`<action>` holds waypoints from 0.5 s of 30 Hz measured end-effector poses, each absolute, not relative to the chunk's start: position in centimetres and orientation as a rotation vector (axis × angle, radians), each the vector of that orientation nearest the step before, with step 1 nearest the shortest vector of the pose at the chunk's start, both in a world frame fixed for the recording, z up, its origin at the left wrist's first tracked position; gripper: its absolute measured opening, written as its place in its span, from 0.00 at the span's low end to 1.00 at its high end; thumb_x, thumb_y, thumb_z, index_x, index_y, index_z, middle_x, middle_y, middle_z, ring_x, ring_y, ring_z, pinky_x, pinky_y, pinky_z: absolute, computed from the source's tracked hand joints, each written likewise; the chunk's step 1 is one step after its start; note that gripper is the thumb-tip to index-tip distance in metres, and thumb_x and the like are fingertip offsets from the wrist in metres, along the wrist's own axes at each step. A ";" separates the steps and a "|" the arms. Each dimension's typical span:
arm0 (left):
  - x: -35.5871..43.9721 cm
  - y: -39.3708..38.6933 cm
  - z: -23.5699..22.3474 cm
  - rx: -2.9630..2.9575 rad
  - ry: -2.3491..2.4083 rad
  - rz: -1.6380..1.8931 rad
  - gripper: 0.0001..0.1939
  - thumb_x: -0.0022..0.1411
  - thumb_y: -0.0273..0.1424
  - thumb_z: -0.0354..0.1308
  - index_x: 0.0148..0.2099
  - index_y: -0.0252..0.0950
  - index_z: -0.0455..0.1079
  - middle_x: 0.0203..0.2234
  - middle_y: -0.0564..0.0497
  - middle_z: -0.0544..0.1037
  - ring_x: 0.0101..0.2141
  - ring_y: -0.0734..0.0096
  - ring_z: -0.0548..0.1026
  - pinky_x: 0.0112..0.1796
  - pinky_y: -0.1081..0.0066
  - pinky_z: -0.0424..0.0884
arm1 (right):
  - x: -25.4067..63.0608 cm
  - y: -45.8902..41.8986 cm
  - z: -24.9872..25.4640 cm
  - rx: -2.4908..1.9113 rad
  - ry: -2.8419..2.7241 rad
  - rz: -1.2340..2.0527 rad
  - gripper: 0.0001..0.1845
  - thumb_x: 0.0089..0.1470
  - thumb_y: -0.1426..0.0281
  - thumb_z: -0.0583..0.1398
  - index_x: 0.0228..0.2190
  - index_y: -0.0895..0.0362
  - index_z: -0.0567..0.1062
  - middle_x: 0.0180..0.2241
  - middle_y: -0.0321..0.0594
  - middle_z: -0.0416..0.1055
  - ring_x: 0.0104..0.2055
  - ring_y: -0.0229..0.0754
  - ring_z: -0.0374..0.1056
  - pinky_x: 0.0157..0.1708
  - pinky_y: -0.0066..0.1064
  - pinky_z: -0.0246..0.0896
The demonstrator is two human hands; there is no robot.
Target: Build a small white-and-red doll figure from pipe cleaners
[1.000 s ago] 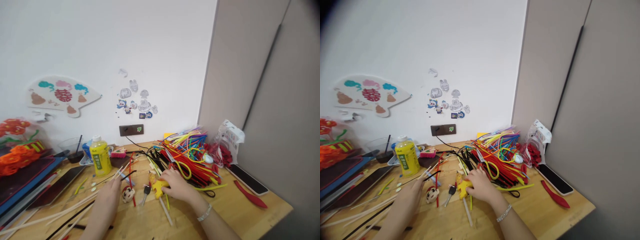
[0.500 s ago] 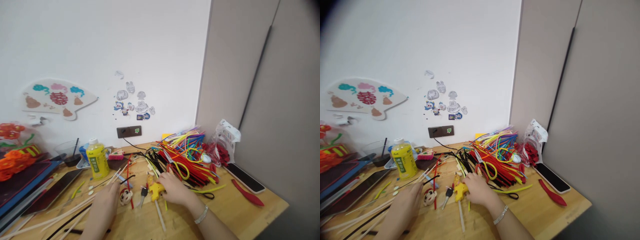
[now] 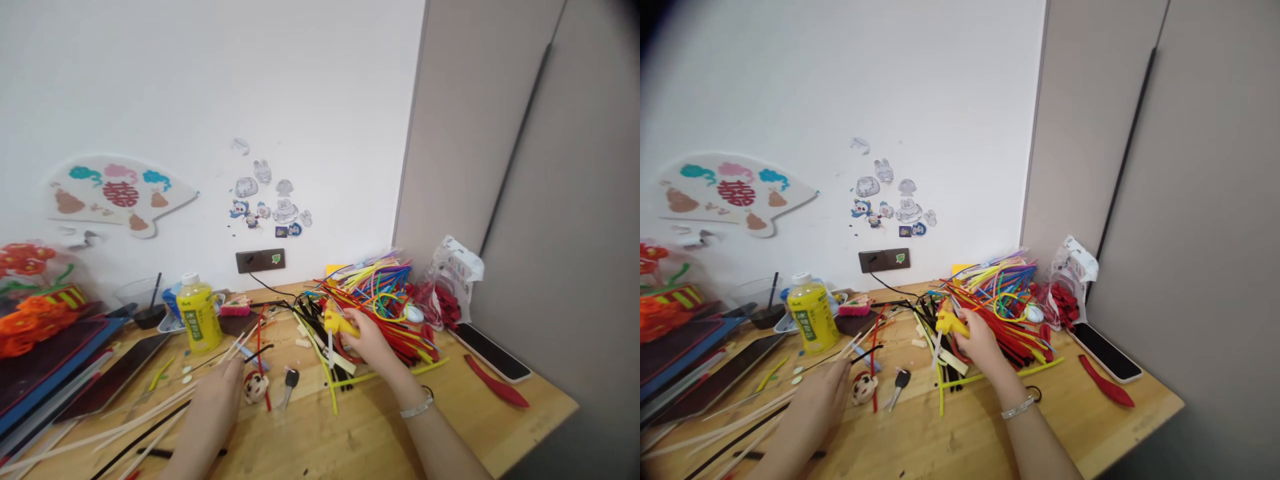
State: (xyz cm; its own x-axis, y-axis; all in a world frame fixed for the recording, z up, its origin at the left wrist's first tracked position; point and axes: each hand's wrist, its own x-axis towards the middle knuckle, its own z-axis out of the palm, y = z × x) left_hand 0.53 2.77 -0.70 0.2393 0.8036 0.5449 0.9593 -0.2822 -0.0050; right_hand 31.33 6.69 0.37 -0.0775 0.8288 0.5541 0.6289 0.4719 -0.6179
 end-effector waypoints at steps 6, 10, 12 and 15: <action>0.2 3.0 -1.3 -2.165 -1.599 -0.671 0.13 0.63 0.26 0.40 0.32 0.37 0.65 0.23 0.46 0.77 0.26 0.61 0.75 0.27 0.67 0.67 | 33.4 8.5 -1.2 -1.405 -1.645 0.190 0.13 0.46 0.78 0.55 0.37 0.59 0.69 0.35 0.44 0.71 0.39 0.45 0.69 0.41 0.36 0.63; 0.2 3.2 -1.4 -2.161 -1.564 -0.735 0.11 0.62 0.27 0.43 0.33 0.37 0.66 0.24 0.47 0.78 0.26 0.62 0.77 0.28 0.68 0.68 | 32.9 8.6 -2.0 -1.538 -1.644 0.079 0.13 0.45 0.81 0.55 0.36 0.60 0.69 0.36 0.48 0.69 0.41 0.47 0.66 0.44 0.38 0.59; 0.4 3.2 -1.3 -2.135 -1.563 -0.786 0.11 0.61 0.26 0.43 0.38 0.37 0.66 0.25 0.47 0.79 0.27 0.63 0.77 0.28 0.68 0.69 | 32.2 8.2 -1.9 -1.572 -1.684 0.037 0.14 0.46 0.80 0.55 0.37 0.61 0.69 0.38 0.49 0.68 0.43 0.48 0.64 0.45 0.39 0.58; 0.8 2.9 -0.8 -2.101 -1.562 -0.853 0.12 0.63 0.26 0.41 0.44 0.36 0.63 0.27 0.47 0.79 0.26 0.64 0.78 0.25 0.70 0.70 | 31.1 7.0 -1.0 -1.572 -1.802 -0.001 0.12 0.49 0.75 0.57 0.39 0.62 0.70 0.40 0.51 0.67 0.45 0.48 0.62 0.47 0.38 0.56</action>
State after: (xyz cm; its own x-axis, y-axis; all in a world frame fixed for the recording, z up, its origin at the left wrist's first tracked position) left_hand 0.77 2.89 -0.80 0.1959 0.7161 0.6699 0.9507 -0.3061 0.0492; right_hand 31.07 7.05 -0.97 0.0171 0.8575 0.5142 0.8580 0.2514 -0.4479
